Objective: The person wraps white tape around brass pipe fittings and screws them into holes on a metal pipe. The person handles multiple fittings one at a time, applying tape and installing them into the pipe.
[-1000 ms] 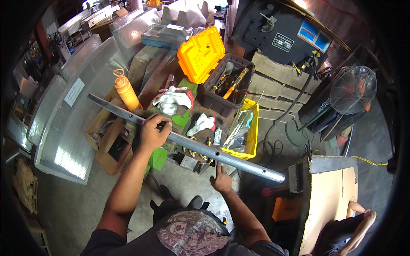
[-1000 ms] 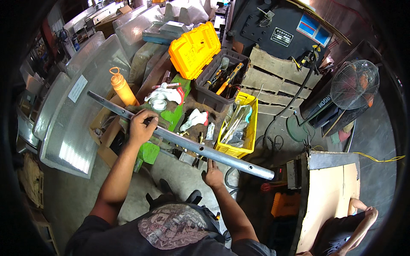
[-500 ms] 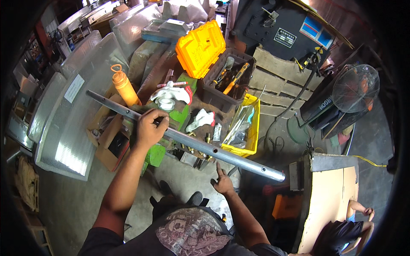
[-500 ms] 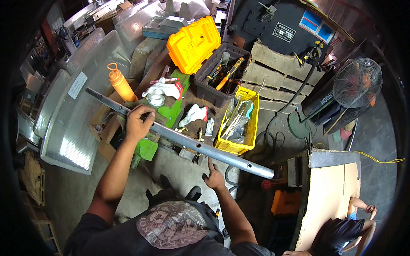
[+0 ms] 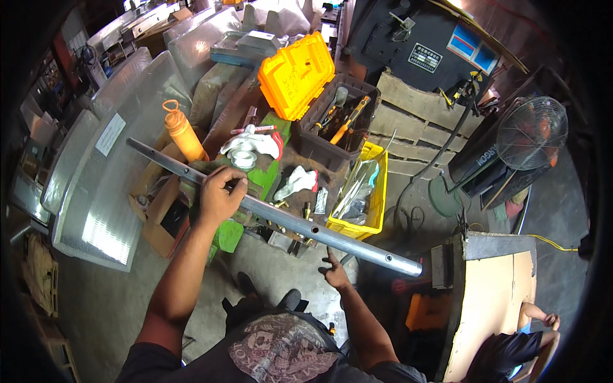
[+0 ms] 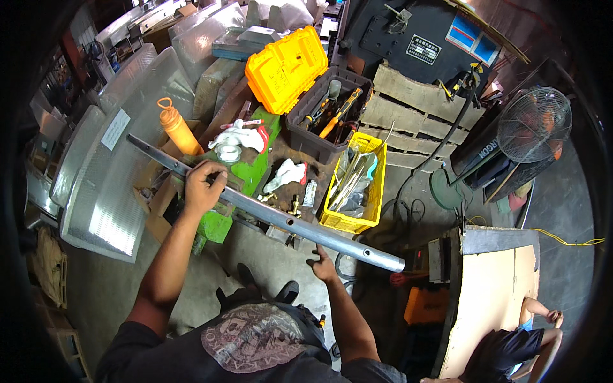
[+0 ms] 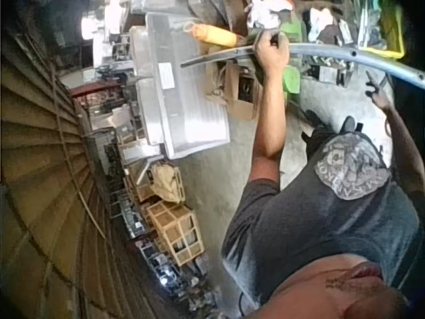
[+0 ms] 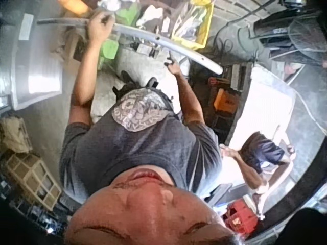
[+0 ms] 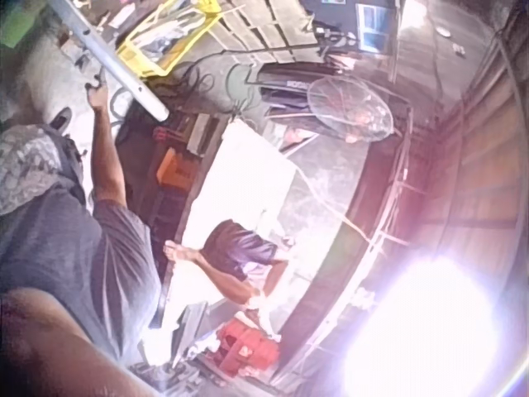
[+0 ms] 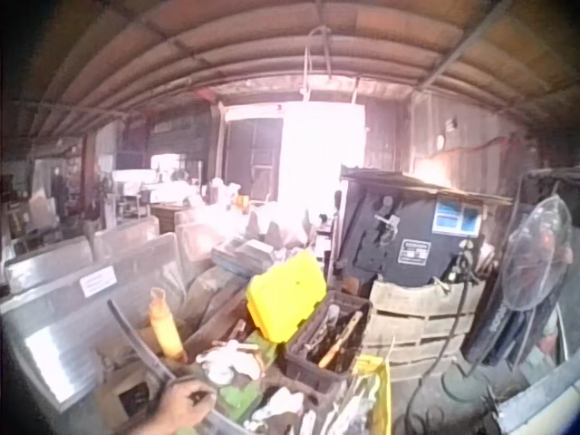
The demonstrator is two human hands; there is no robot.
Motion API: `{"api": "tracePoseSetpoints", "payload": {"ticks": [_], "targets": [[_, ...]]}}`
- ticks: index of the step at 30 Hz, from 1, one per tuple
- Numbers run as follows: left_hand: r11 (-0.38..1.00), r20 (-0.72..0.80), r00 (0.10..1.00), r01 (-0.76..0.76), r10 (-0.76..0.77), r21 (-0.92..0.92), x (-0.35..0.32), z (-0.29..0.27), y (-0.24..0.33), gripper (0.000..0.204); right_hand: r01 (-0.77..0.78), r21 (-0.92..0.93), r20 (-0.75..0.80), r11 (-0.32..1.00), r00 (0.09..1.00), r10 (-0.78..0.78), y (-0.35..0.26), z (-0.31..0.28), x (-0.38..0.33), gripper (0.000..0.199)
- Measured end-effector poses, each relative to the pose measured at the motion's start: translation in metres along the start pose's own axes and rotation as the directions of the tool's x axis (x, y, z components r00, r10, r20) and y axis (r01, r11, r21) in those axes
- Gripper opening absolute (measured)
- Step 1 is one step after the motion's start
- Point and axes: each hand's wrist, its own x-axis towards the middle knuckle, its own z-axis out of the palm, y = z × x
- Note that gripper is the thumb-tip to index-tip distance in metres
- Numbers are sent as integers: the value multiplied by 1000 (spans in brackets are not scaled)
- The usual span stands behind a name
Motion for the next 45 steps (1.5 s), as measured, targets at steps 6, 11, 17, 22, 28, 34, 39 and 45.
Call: {"api": "tracePoseSetpoints", "payload": {"ticks": [6,11,17,22,28,34,39,45], "targets": [[1000,1,1000,3,-3,-6,0,1,-4,7,104,163,77,981,990,-118,-19,14,13,92],[1000,3,1000,9,-9,7,2,1,-2,6,211,27,3,977,977,-211,-12,40,9,103],[1000,5,1000,-3,3,13,3,1,4,5,335,-42,-4,941,942,-335,6,42,17,104],[999,9,1000,3,-4,41,3,2,3,6,355,-289,-9,889,928,-374,6,37,18,98],[998,21,1000,-3,2,67,4,2,5,7,285,-502,7,817,946,-325,-14,27,9,92],[998,13,1000,-1,0,70,6,5,5,7,261,-587,-9,766,944,-328,-7,20,11,86],[997,37,999,-11,8,78,6,5,4,5,80,-771,183,632,978,100,8,14,9,87],[995,35,999,2,-5,99,2,3,2,4,61,-593,-123,803,979,-165,-29,21,-8,79]]}}
